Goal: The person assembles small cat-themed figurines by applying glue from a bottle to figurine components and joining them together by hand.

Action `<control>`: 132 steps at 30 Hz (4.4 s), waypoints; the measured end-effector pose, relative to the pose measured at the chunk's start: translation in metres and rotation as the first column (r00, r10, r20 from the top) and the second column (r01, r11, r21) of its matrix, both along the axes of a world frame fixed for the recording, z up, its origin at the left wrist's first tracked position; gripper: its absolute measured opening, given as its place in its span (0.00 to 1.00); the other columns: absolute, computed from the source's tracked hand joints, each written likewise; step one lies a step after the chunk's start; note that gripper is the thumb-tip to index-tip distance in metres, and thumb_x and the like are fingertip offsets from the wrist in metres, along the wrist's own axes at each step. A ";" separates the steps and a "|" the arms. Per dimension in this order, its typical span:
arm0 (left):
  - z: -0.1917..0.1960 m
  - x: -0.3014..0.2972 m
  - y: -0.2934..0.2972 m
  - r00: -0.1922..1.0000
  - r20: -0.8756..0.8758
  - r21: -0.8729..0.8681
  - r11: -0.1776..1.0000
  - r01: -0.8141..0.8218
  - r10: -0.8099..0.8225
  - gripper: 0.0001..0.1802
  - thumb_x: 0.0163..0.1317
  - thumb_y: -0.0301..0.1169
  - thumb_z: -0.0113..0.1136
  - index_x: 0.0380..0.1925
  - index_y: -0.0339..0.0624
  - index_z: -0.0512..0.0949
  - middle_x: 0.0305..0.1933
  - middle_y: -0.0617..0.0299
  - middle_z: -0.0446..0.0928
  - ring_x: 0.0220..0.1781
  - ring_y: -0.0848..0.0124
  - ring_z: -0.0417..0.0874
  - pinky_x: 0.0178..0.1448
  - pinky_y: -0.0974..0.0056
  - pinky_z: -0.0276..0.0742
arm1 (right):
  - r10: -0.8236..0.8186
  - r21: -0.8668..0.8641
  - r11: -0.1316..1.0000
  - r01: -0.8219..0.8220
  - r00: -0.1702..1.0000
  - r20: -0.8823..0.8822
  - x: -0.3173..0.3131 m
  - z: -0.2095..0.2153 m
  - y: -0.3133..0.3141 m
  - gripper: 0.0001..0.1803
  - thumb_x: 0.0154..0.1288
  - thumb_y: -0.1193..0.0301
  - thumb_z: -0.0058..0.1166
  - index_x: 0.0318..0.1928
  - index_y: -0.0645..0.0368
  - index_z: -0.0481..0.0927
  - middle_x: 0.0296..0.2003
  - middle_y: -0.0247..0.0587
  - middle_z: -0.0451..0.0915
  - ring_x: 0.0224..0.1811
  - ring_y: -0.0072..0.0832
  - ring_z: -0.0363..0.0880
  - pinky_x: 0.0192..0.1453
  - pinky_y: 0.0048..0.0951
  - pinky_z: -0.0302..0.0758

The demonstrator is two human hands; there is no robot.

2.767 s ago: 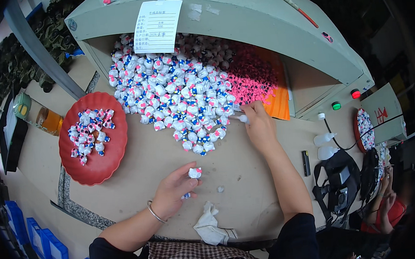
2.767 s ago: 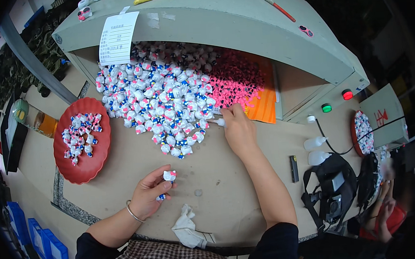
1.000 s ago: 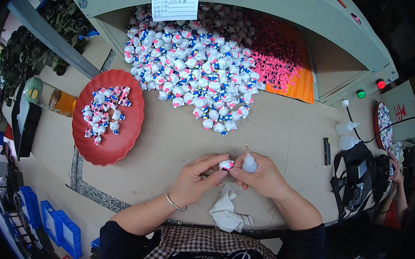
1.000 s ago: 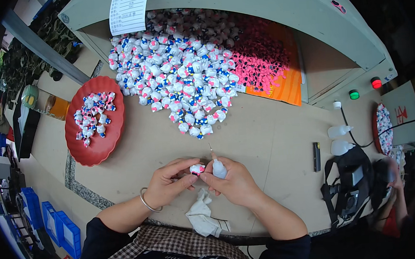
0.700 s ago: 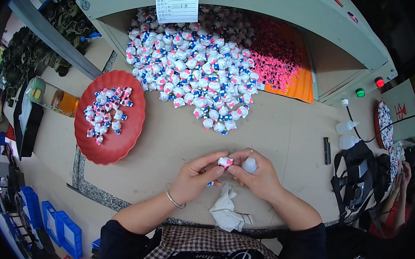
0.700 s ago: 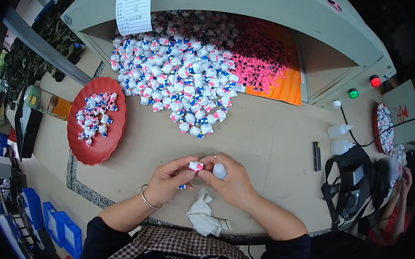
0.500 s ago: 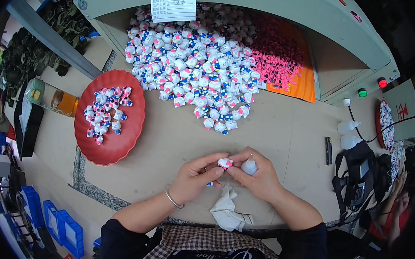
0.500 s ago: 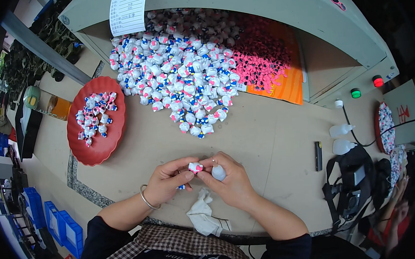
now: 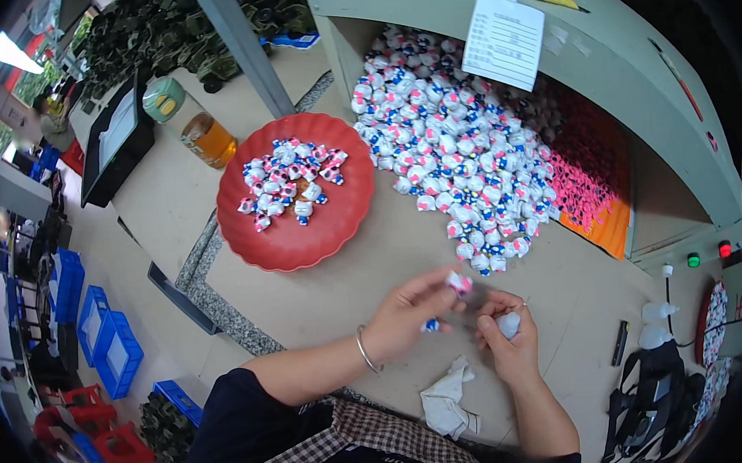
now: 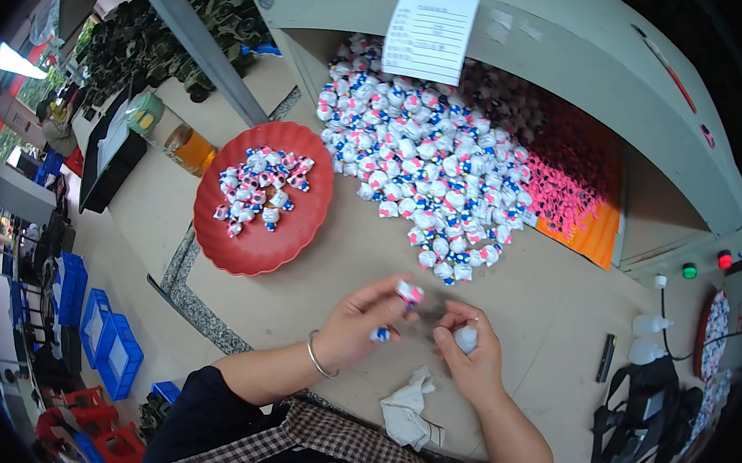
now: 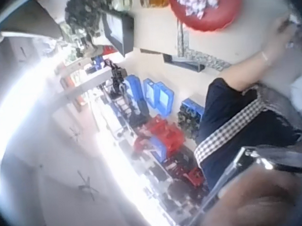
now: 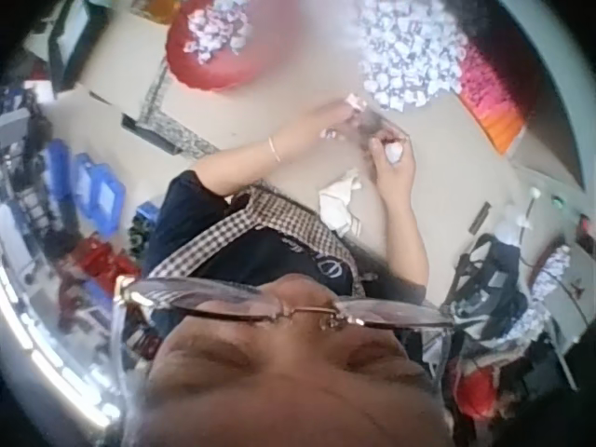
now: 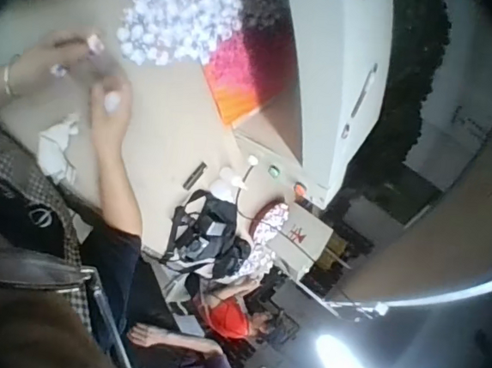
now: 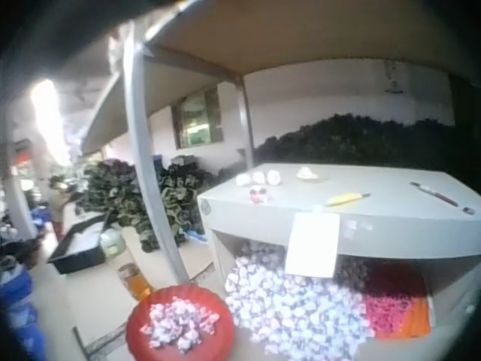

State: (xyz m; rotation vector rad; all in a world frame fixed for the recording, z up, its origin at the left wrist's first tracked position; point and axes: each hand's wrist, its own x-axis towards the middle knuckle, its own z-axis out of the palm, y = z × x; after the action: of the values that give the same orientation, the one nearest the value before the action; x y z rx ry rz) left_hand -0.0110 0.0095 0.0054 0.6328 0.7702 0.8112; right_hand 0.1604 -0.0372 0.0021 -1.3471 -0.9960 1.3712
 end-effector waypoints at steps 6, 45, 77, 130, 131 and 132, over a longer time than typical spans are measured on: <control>0.001 -0.038 0.032 0.815 0.391 -0.225 0.903 -0.367 0.429 0.19 0.61 0.44 0.47 0.44 0.42 0.70 0.36 0.61 0.74 0.27 0.78 0.71 0.26 0.76 0.69 | 0.002 0.013 1.000 -0.002 0.999 0.042 0.004 -0.007 -0.001 0.16 0.57 0.77 0.49 0.46 0.60 0.65 0.32 0.34 0.70 0.26 0.17 0.68 0.25 0.17 0.69; -0.021 -0.001 0.002 0.961 -0.091 -0.045 0.965 0.258 -0.261 0.13 0.61 0.34 0.49 0.44 0.44 0.70 0.43 0.60 0.73 0.33 0.77 0.76 0.29 0.78 0.72 | 0.005 0.124 0.992 0.032 0.957 -0.290 0.044 0.035 -0.022 0.11 0.61 0.73 0.44 0.42 0.61 0.60 0.30 0.46 0.75 0.20 0.20 0.72 0.22 0.19 0.70; -0.020 0.005 0.003 0.976 0.042 -0.032 0.976 0.215 -0.214 0.21 0.60 0.25 0.47 0.54 0.45 0.64 0.46 0.66 0.70 0.47 0.74 0.73 0.42 0.72 0.71 | -0.194 0.477 0.872 0.108 0.972 0.134 0.026 -0.003 -0.018 0.11 0.61 0.75 0.44 0.40 0.66 0.61 0.37 0.43 0.58 0.24 0.22 0.71 0.21 0.19 0.72; -0.019 0.007 -0.001 0.975 -0.043 0.024 0.975 0.220 -0.219 0.22 0.58 0.26 0.51 0.54 0.45 0.65 0.45 0.65 0.71 0.45 0.77 0.74 0.41 0.72 0.74 | -0.176 0.506 0.858 0.083 0.975 0.138 0.018 -0.006 -0.015 0.10 0.59 0.77 0.44 0.39 0.67 0.61 0.36 0.43 0.59 0.22 0.22 0.71 0.22 0.19 0.73; -0.019 0.007 -0.001 0.975 -0.065 0.033 0.976 0.217 -0.215 0.22 0.58 0.26 0.51 0.54 0.45 0.65 0.45 0.65 0.71 0.45 0.77 0.74 0.41 0.72 0.75 | -0.176 0.505 0.859 0.083 0.975 0.139 0.019 -0.006 -0.016 0.10 0.59 0.77 0.44 0.39 0.67 0.61 0.36 0.43 0.59 0.22 0.22 0.71 0.22 0.19 0.73; -0.018 0.007 -0.001 0.974 -0.086 0.042 0.976 0.215 -0.211 0.22 0.58 0.25 0.51 0.54 0.45 0.65 0.45 0.65 0.71 0.44 0.77 0.74 0.41 0.72 0.75 | -0.163 0.504 0.862 0.060 0.973 0.164 0.019 -0.005 -0.016 0.10 0.59 0.77 0.44 0.39 0.67 0.61 0.36 0.43 0.59 0.22 0.22 0.71 0.22 0.19 0.73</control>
State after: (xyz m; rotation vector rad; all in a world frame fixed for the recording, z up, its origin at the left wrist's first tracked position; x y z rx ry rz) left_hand -0.0038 0.0083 -0.0130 0.7842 0.7423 0.6128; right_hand 0.1795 -0.0535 -0.0028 -1.1369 -1.2812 0.8171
